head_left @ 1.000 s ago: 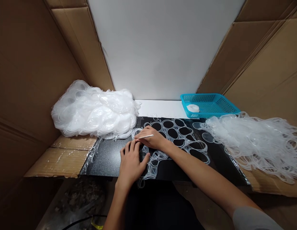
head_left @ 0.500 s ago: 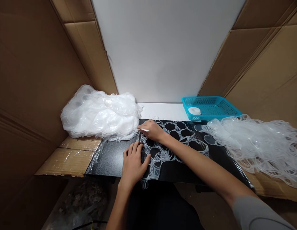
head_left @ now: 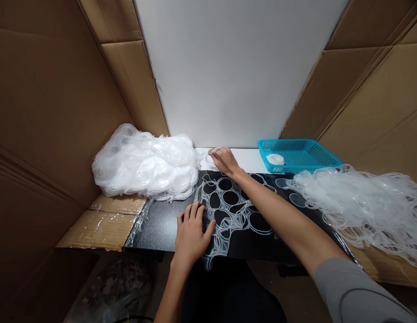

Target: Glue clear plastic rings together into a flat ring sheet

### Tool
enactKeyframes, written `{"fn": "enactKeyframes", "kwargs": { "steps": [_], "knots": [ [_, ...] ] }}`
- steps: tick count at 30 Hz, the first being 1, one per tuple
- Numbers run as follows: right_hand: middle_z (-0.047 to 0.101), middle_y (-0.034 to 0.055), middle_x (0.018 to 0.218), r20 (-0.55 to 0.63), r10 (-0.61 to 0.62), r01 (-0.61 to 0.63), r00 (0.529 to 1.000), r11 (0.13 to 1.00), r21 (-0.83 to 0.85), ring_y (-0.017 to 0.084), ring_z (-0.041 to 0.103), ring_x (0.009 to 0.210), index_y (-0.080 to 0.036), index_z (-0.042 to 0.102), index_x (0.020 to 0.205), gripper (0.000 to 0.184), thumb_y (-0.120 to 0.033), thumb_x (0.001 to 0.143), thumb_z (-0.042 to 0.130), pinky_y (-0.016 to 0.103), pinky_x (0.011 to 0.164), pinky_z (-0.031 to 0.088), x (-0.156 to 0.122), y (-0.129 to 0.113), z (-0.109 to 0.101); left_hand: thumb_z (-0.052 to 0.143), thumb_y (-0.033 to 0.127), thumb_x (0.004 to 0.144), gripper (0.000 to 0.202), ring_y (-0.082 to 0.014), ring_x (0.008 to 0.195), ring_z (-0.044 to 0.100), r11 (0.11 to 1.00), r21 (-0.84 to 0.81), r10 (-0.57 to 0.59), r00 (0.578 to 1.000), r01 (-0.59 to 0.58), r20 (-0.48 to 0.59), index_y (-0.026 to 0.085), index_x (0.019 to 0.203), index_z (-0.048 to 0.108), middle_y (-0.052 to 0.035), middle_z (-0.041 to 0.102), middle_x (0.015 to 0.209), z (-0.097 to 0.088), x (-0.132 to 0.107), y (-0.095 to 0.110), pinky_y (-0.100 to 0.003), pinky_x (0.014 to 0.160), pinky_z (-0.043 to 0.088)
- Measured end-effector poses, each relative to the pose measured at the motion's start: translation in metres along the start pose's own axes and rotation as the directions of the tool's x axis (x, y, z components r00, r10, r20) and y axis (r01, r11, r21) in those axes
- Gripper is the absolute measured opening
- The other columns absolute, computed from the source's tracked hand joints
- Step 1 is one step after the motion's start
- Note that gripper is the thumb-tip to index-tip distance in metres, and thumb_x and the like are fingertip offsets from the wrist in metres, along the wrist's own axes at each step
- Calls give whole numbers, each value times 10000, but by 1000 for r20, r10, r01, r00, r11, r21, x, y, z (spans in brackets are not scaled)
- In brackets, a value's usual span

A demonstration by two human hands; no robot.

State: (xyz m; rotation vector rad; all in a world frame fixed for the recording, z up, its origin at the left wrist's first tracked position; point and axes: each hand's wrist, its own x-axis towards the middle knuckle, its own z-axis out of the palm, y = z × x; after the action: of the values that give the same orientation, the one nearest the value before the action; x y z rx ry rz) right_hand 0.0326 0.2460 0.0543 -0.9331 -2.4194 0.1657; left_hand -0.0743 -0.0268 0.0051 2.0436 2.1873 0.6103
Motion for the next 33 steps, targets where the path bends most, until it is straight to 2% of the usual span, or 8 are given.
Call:
{"fn": "enactKeyframes", "kwargs": {
  "steps": [3, 7, 12, 14, 16, 21, 27, 33],
  "knots": [
    [810, 141, 1080, -55, 69, -66, 996, 996, 61, 292, 739, 1040, -131, 782, 1097, 309, -219, 1080, 487, 410, 998, 486, -12, 8, -2, 594, 396, 1020, 344, -335, 1438, 486, 999, -33, -5, 1000, 4, -17, 226, 1318, 617, -123, 593, 1518, 0, -1, 0, -567, 1161, 369],
    [816, 100, 1129, -32, 90, -72, 995, 930, 361, 280, 740, 1118, -189, 818, 1021, 280, -269, 1038, 551, 405, 1044, 519, -36, 14, -9, 618, 356, 999, 251, -311, 1332, 581, 994, -103, -41, 995, 31, -90, 248, 1221, 661, -97, 672, 1383, -4, 2, -3, -561, 1141, 359],
    [808, 99, 1158, 59, 112, -124, 992, 770, 626, 270, 738, 1106, -214, 827, 940, 289, -392, 1004, 608, 423, 1023, 563, -69, 24, -33, 567, 273, 990, 164, -285, 1114, 668, 994, -110, -53, 952, 20, -302, 219, 1049, 710, -101, 736, 1146, -23, 61, -7, -472, 1037, 447],
    [805, 107, 1156, 73, 132, -146, 989, 724, 675, 265, 741, 1075, -220, 830, 963, 302, -431, 1000, 618, 424, 991, 581, -80, 29, -44, 516, 256, 1005, 216, -259, 1055, 675, 993, -107, 30, 977, -54, -213, 208, 1054, 720, -108, 741, 1098, -29, 103, -7, -392, 965, 499],
    [805, 112, 1136, 85, 166, -176, 982, 677, 714, 257, 746, 1021, -225, 832, 989, 310, -463, 991, 634, 427, 960, 594, -89, 36, -51, 524, 222, 982, 237, -258, 1096, 677, 999, -31, 22, 1000, -22, -12, 202, 1092, 734, -125, 743, 1157, -30, 146, -6, -359, 966, 504],
    [807, 110, 1065, 81, 248, -215, 965, 581, 785, 247, 739, 967, -234, 830, 1004, 358, -562, 935, 702, 417, 923, 598, -109, 51, -48, 702, 130, 747, 91, -297, 881, 722, 1000, 16, -25, 988, 23, 155, 192, 681, 700, -135, 754, 849, -16, 211, -15, -355, 814, 518],
    [802, 110, 993, 12, 376, -223, 927, 524, 822, 230, 730, 880, -173, 808, 1028, 574, -713, 889, 674, 370, 830, 592, -124, 56, -29, 682, 201, 735, 168, -287, 787, 691, 1000, -30, 7, 994, -4, 113, 209, 598, 584, -93, 697, 710, -5, 220, -30, -360, 763, 483],
    [801, 111, 1002, 18, 339, -209, 940, 537, 817, 239, 747, 879, -188, 815, 1017, 541, -693, 914, 649, 362, 808, 601, -127, 38, -19, 551, 324, 836, 141, -220, 740, 616, 943, -294, 171, 985, -154, 35, 224, 768, 622, -50, 681, 782, 8, 207, -21, -329, 713, 469]
  ]
}}
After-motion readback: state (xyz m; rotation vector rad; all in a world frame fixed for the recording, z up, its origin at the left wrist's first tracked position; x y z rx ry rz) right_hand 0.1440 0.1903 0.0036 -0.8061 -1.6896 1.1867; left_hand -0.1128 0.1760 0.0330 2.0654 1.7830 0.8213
